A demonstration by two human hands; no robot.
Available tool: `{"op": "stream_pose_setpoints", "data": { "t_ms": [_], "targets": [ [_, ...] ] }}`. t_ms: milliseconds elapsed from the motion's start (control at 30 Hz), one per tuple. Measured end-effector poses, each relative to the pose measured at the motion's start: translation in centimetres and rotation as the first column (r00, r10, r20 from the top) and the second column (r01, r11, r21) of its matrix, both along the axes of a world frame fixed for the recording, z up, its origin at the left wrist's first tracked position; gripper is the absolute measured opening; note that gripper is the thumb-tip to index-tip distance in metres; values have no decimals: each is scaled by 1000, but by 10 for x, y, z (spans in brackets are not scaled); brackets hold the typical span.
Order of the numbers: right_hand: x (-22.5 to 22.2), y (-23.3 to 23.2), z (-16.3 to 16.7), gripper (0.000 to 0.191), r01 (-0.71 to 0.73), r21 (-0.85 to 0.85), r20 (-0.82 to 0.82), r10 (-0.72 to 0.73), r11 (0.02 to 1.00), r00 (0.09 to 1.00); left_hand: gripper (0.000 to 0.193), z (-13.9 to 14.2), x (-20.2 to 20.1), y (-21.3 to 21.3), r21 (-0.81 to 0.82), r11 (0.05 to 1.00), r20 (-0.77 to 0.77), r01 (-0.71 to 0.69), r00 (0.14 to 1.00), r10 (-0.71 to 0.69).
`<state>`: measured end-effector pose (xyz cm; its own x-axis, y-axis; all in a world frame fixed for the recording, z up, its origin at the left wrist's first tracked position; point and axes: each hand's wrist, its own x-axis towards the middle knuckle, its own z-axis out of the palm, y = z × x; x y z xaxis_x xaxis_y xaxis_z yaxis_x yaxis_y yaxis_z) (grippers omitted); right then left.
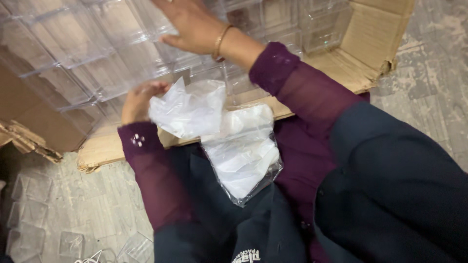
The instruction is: The person sits on the floor and unpacks clear plastic boxes from a large cardboard carton. They pull plastic wrapping and bags off the boxes, toss the wrapping aside, and stack the unwrapped boxes on the carton flap and floor around them.
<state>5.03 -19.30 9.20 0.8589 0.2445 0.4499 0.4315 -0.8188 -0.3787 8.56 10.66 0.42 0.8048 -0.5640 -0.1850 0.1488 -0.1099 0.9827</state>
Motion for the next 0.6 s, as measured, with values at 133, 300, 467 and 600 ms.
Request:
{"op": "stream_pose_setpoints", "data": {
  "t_ms": [133, 300, 467, 600],
  "targets": [
    [24, 45, -27, 129, -118, -112, 258, 143, 987, 955, 20, -33, -21, 54, 85, 959, -216, -270, 935, 282],
    [27, 103, -64, 121, -307, 5, -237, 300, 952, 924, 26, -45, -21, 70, -255, 717, -191, -649, 761, 620],
    [-20, 111, -110, 64, -133, -150, -414, 60, 980, 908, 38, -45, 13, 49, 14, 605, 570, -796, 504, 649],
    [-42, 107, -110, 56, 27, -192, -319, -88, 981, 944, 61, -44, 19, 16, -304, 515, -9, -802, 543, 840]
  ]
}}
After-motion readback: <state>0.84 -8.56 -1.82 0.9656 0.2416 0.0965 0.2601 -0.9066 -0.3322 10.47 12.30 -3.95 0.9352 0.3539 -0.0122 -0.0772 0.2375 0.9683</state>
